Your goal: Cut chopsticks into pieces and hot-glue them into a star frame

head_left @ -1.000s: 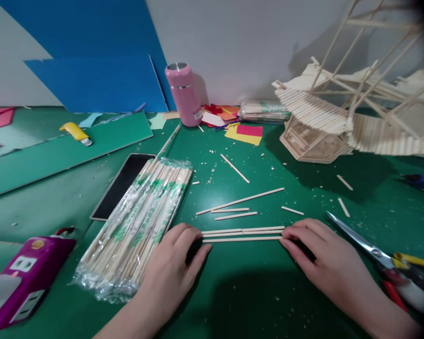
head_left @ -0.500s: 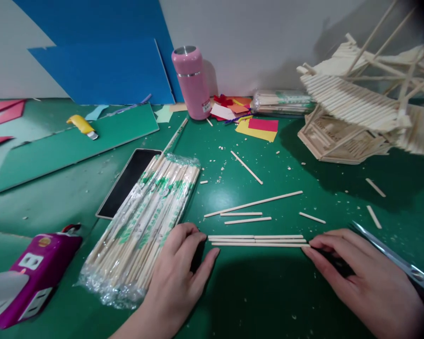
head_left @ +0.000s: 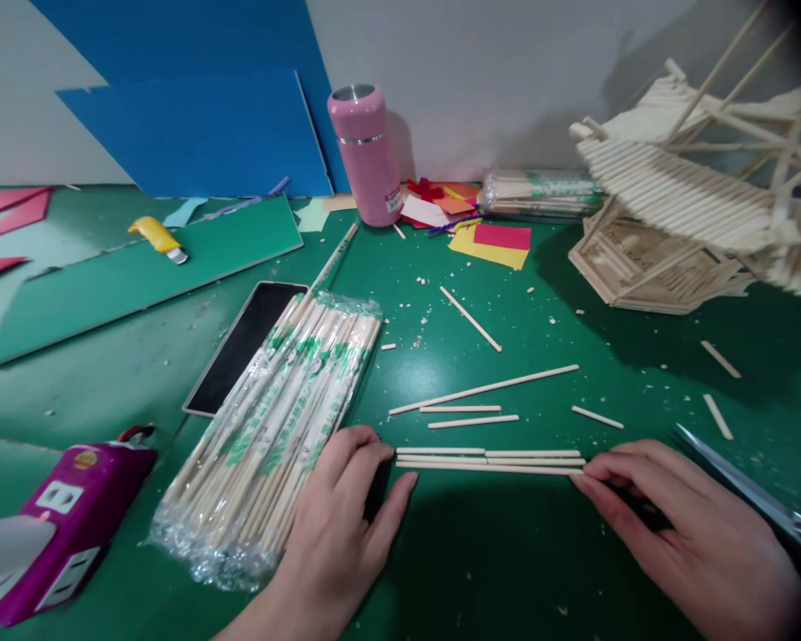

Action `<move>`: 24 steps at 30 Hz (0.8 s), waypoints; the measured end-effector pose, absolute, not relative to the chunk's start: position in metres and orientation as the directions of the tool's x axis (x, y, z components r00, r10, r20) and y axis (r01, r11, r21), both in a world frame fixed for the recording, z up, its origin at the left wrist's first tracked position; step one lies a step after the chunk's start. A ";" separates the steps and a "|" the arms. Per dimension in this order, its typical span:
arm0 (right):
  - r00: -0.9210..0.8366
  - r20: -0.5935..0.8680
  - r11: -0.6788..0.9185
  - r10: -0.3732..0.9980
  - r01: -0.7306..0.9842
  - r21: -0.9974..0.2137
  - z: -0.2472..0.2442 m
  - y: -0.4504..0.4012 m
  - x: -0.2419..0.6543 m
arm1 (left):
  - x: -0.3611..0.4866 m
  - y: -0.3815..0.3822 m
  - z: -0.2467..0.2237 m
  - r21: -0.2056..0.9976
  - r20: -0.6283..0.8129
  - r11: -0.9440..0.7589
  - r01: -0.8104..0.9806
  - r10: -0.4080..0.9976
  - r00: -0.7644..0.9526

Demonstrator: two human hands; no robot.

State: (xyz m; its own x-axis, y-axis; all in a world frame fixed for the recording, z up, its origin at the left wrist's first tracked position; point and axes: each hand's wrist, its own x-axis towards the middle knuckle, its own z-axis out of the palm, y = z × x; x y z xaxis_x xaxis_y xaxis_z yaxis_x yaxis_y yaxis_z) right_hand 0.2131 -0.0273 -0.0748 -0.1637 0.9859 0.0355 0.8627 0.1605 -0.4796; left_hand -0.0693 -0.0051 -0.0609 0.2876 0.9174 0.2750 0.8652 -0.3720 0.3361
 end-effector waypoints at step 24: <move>-0.171 0.023 0.160 0.985 0.851 -0.500 -0.076 -0.027 0.215 | -0.066 0.000 -0.055 0.453 0.203 -0.344 0.822 0.938 0.281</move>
